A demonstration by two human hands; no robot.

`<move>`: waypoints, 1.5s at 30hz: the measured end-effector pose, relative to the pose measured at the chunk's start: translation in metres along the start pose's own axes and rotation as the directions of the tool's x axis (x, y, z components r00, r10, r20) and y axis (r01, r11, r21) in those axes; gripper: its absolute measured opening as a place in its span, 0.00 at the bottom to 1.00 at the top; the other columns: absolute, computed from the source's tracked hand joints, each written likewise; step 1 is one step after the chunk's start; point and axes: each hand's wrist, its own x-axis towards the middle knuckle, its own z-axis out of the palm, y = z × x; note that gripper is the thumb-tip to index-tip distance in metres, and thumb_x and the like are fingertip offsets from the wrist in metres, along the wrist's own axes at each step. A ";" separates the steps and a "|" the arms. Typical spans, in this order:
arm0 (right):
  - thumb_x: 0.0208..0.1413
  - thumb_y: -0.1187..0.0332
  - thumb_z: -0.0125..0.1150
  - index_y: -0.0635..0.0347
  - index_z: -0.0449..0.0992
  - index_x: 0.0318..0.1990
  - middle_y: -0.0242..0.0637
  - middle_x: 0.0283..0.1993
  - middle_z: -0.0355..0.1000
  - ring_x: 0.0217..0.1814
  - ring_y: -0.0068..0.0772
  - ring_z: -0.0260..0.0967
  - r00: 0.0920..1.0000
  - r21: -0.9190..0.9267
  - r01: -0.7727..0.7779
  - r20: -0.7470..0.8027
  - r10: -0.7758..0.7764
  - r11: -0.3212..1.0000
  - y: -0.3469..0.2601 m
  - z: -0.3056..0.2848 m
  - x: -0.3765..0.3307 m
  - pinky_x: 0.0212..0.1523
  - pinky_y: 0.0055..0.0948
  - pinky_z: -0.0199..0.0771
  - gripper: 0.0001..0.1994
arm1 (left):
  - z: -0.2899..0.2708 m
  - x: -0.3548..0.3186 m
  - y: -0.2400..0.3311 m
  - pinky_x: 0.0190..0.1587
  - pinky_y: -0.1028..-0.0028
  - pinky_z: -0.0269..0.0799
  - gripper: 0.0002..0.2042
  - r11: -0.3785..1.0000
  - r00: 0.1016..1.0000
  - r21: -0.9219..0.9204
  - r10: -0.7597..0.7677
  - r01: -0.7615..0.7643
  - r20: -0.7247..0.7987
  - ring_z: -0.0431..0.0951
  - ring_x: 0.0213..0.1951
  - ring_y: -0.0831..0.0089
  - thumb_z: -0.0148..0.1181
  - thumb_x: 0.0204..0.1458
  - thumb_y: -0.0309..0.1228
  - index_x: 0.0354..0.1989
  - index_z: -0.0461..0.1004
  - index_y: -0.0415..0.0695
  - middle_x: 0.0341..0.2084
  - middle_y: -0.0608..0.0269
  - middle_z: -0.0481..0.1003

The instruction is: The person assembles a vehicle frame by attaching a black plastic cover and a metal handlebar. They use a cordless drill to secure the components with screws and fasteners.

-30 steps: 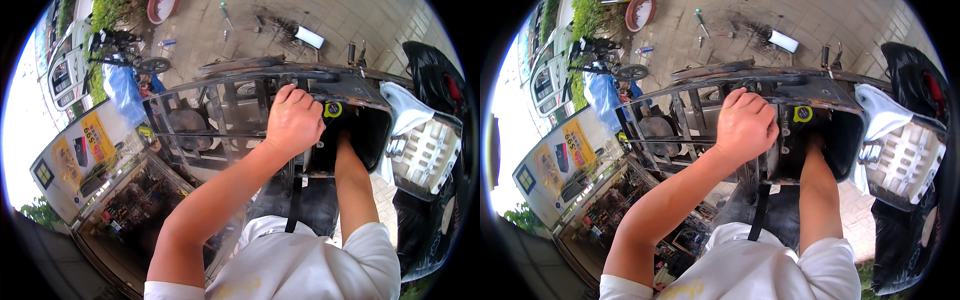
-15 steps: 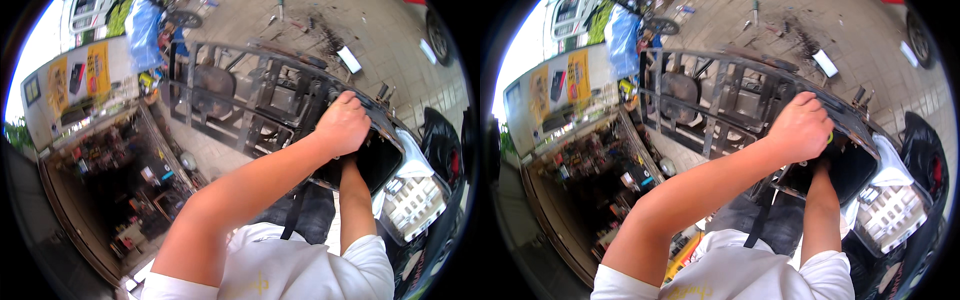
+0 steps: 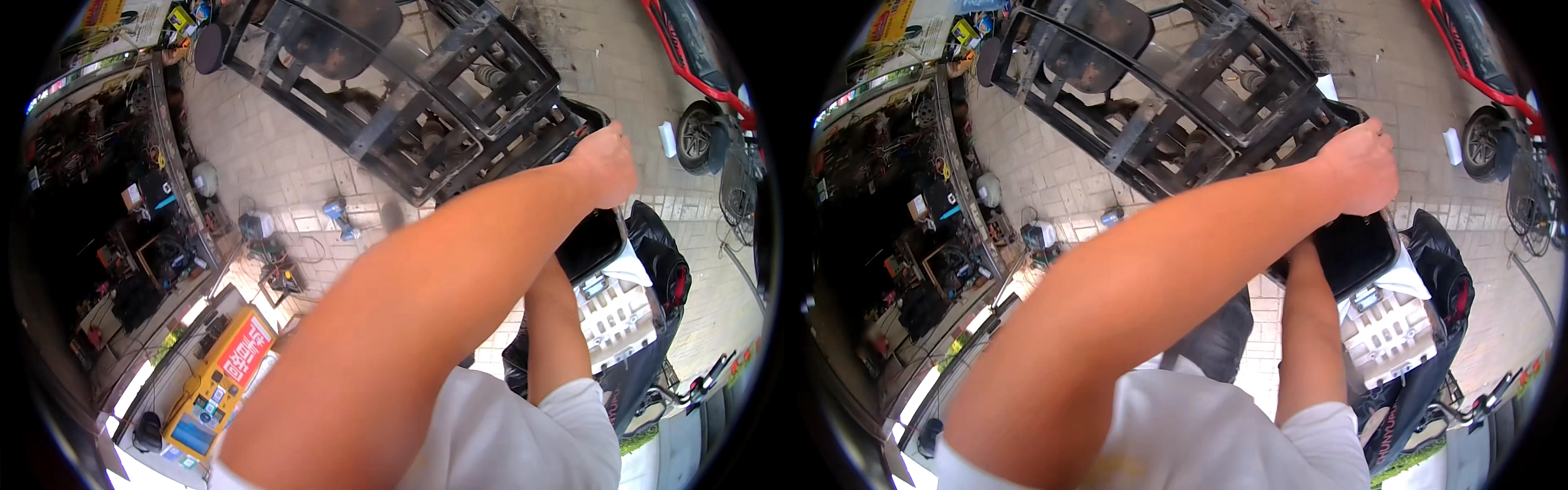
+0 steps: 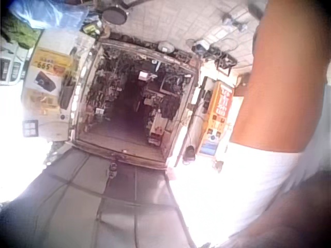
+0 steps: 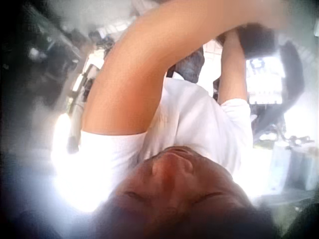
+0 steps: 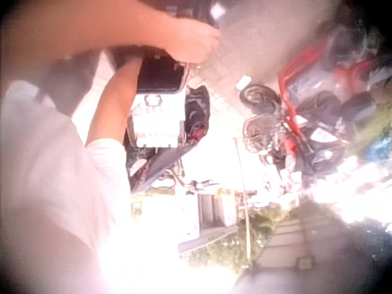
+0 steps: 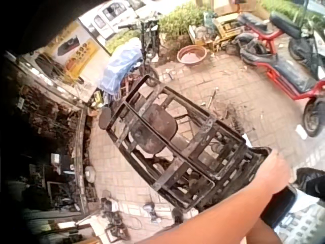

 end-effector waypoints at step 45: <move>0.52 0.65 0.60 0.65 0.69 0.51 0.50 0.53 0.67 0.55 0.52 0.63 0.432 -0.155 0.892 0.564 -0.703 0.424 -0.137 0.176 -0.345 0.57 0.41 0.60 0.20 | 0.470 -0.749 0.076 0.47 0.58 0.66 0.12 -0.089 0.085 -0.208 -0.705 0.974 0.704 0.70 0.51 0.64 0.58 0.47 0.37 0.39 0.77 0.49 0.42 0.63 0.73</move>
